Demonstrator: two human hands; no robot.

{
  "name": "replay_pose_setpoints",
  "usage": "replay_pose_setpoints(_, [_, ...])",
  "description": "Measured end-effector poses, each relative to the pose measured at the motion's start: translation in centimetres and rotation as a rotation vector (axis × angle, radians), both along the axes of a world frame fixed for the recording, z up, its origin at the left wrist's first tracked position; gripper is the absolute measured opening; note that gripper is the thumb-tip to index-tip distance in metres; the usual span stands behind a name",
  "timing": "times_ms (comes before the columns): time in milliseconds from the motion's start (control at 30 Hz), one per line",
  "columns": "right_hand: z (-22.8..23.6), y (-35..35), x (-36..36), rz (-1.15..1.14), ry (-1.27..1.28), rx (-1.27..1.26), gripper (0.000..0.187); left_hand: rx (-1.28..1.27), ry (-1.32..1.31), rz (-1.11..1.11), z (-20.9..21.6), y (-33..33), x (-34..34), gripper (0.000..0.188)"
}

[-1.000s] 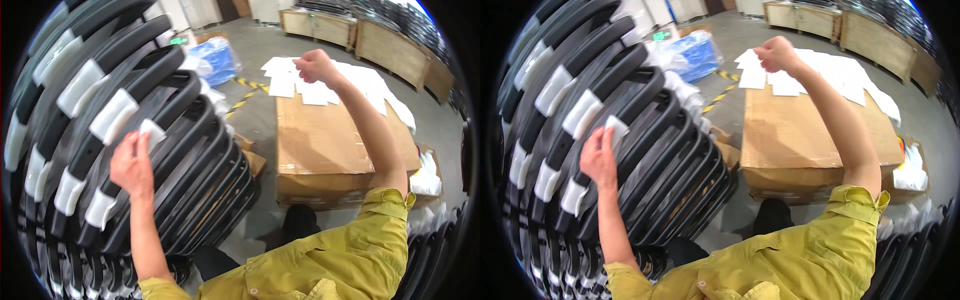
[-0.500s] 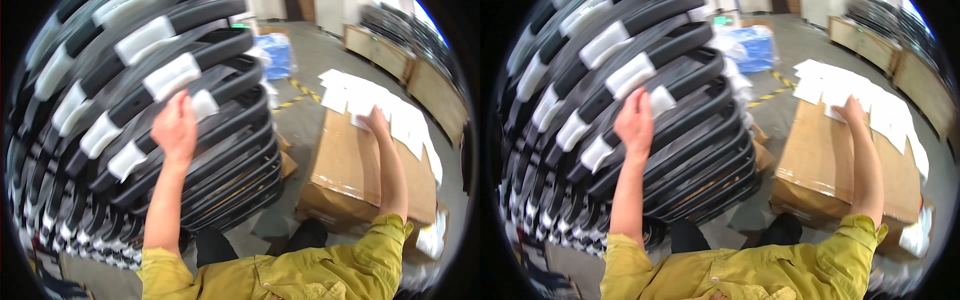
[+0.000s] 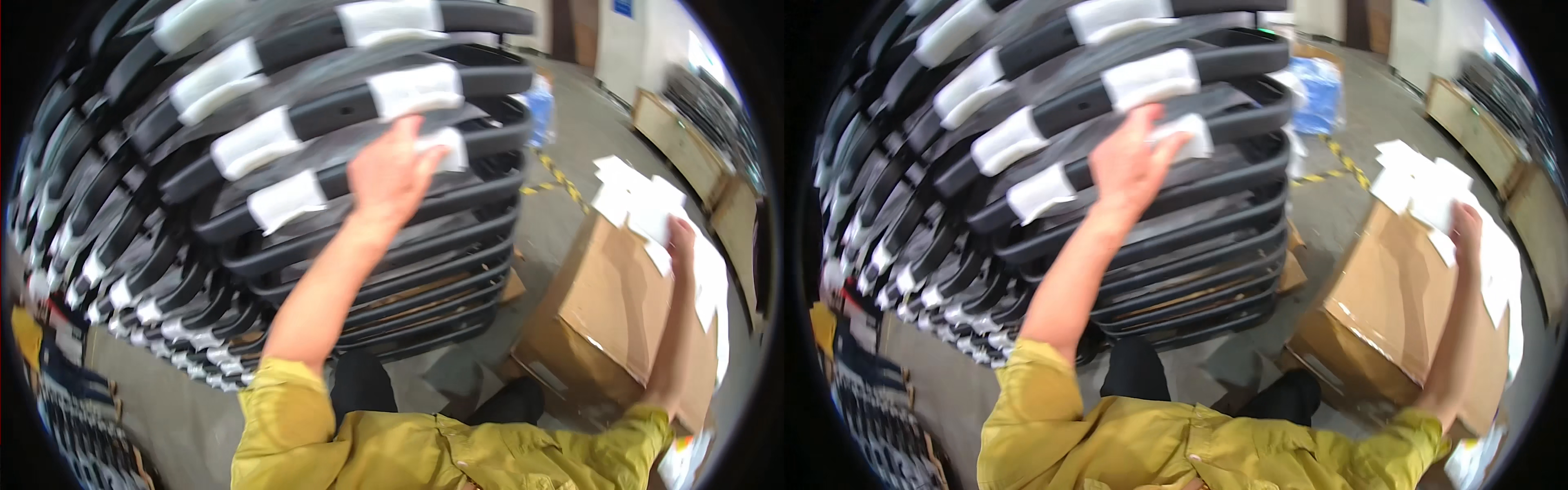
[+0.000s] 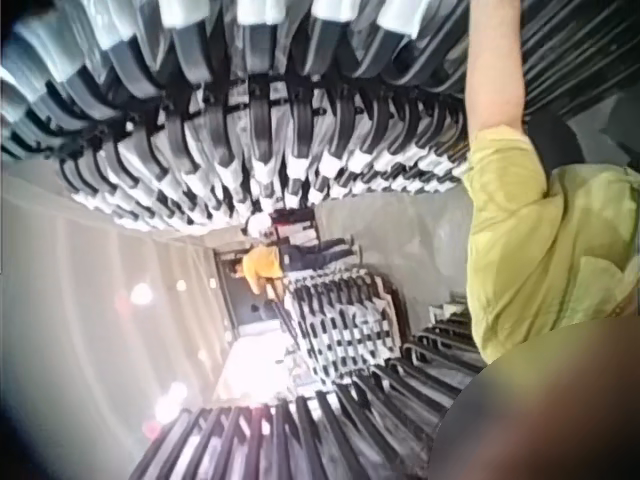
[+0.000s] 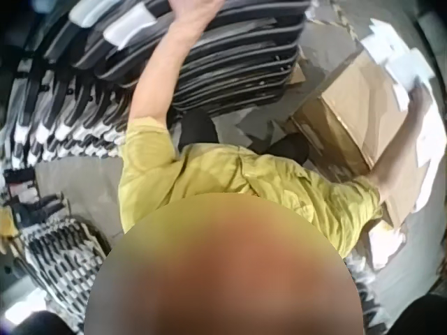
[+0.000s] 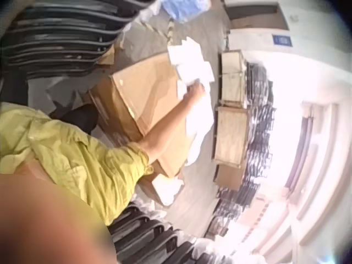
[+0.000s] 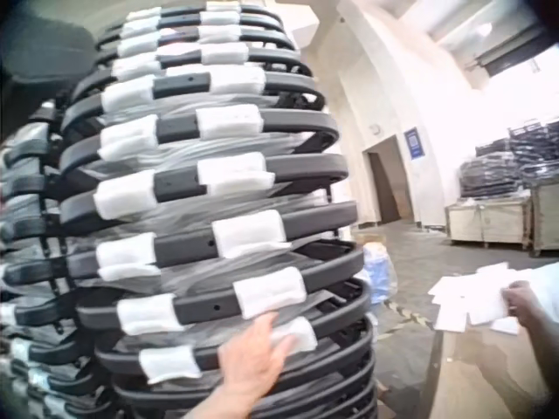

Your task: Wrapping foam protection around the top rails of stacked chair frames.

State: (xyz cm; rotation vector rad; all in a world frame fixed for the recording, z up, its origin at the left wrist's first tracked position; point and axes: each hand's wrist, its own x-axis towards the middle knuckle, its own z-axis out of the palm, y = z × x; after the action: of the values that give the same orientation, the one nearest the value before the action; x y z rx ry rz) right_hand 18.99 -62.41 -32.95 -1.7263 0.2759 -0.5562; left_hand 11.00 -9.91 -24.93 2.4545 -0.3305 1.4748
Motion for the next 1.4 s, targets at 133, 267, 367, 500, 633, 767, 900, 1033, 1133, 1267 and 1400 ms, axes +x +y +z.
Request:
replay_pose_setpoints(133, [4.9,5.1,-4.4,0.549,-0.25,0.331,0.031,0.008,-0.066,-0.2,-0.5,0.8,-0.1,0.023])
replay_pose_setpoints(267, [3.9,17.1,-10.5,0.428,-0.332,0.356,0.033,-0.094,-0.246,-0.612,-1.5,-0.1,-3.6,0.028])
replay_pose_setpoints(367, [-1.8,26.4,-12.7,0.638,-0.436,0.429,0.035,-0.473,0.222,-0.849,-5.3,-1.9,-10.3,0.052])
replay_pose_setpoints(500, [-5.7,37.3,-16.9,0.874,-0.041,0.567,0.025,-1.121,0.539,-0.829,-9.2,-0.7,-13.2,0.023])
replay_pose_setpoints(633, [-2.3,36.1,-20.6,1.341,0.342,-0.047,0.018,-0.451,0.61,-0.428,-9.2,7.0,-13.8,0.019])
replay_pose_setpoints(767, [-1.8,37.0,-19.8,0.949,-0.42,-0.543,0.032,-0.409,0.862,-0.569,-7.3,8.1,-14.6,0.021])
replay_pose_setpoints(900, [-4.6,39.9,-18.1,1.345,0.134,-0.127,0.022,-0.452,0.91,-0.566,-7.2,10.9,-15.4,0.021])
replay_pose_setpoints(1033, [-7.8,42.5,-17.1,1.297,0.29,0.274,0.022,-0.168,0.247,-0.122,-6.0,12.9,-14.6,0.016])
replay_pose_setpoints(1133, [-9.0,44.7,-15.6,1.247,0.342,0.444,0.027,0.086,-0.049,0.083,-5.5,15.1,-12.2,0.013])
replay_pose_setpoints(1267, [-7.1,48.8,-14.6,1.229,0.426,0.547,0.027,-0.084,0.65,0.284,-3.6,15.5,-9.8,0.033])
replay_pose_setpoints(1400, [-4.9,51.3,-14.0,1.23,0.289,0.528,0.025,-0.149,0.731,0.076,-3.0,16.2,-7.6,0.039])
